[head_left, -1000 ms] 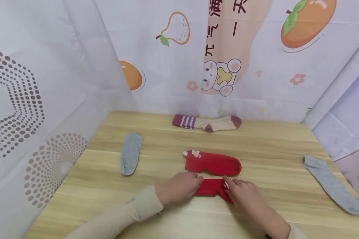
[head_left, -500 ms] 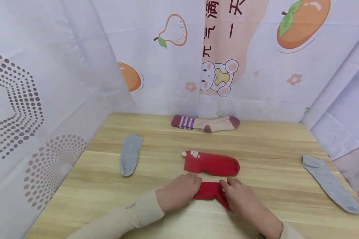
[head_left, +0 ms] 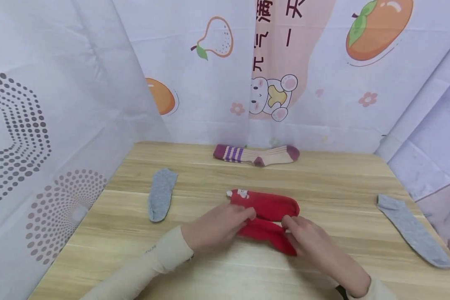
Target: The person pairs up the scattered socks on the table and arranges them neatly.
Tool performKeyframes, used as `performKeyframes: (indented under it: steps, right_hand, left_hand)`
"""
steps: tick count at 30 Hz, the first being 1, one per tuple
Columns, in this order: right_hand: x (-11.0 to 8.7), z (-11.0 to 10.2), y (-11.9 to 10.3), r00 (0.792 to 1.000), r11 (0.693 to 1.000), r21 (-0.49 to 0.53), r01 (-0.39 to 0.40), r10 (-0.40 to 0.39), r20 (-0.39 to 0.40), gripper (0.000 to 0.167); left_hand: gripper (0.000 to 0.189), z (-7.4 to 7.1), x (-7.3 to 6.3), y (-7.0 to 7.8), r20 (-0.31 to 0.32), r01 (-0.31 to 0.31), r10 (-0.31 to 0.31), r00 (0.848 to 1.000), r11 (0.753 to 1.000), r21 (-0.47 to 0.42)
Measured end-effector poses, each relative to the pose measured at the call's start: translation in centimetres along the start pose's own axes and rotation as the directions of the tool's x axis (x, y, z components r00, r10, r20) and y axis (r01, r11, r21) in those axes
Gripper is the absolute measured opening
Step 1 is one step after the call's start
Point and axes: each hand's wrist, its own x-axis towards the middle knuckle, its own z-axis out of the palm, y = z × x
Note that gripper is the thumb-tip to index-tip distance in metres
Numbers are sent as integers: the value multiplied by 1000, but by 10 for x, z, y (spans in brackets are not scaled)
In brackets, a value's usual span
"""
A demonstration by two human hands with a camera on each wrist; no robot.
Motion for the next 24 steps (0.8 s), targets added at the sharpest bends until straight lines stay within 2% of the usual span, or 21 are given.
performKeyframes:
  steps: [4, 6, 9, 12, 16, 19, 22, 24]
  right_hand:
    - [11, -9, 11, 998, 997, 77, 5, -1, -59, 29]
    - [20, -13, 18, 998, 994, 109, -17, 23, -50, 26]
    - [35, -17, 29, 998, 988, 138, -62, 62, 4, 18]
    - [49, -16, 40, 995, 986, 142, -89, 82, 52, 10]
    - [61, -3, 54, 991, 993, 81, -91, 82, 107, 8]
    - [65, 13, 61, 994, 999, -28, -45, 47, 103, 14]
    - [63, 22, 59, 1000, 990, -141, 29, -29, 3, 11]
    - [59, 20, 53, 993, 982, -179, 64, -80, -83, 11]
  left_hand:
    - [31, -18, 7, -12, -48, 29, -35, 998, 992, -127]
    - [34, -23, 12, -20, -60, 30, -42, 997, 981, -194]
    - [33, -24, 23, -36, -69, 30, -49, 996, 966, -255]
    - [30, -21, 35, -51, -31, 61, -73, 997, 957, -282]
    - [28, -7, 49, -70, 62, 148, -135, 989, 941, -305]
    - [26, 8, 51, -80, 112, 201, -179, 977, 951, -233]
    - [26, 20, 47, -79, 99, 204, -199, 975, 978, -44]
    - [29, 21, 41, -69, 63, 177, -185, 981, 978, 114]
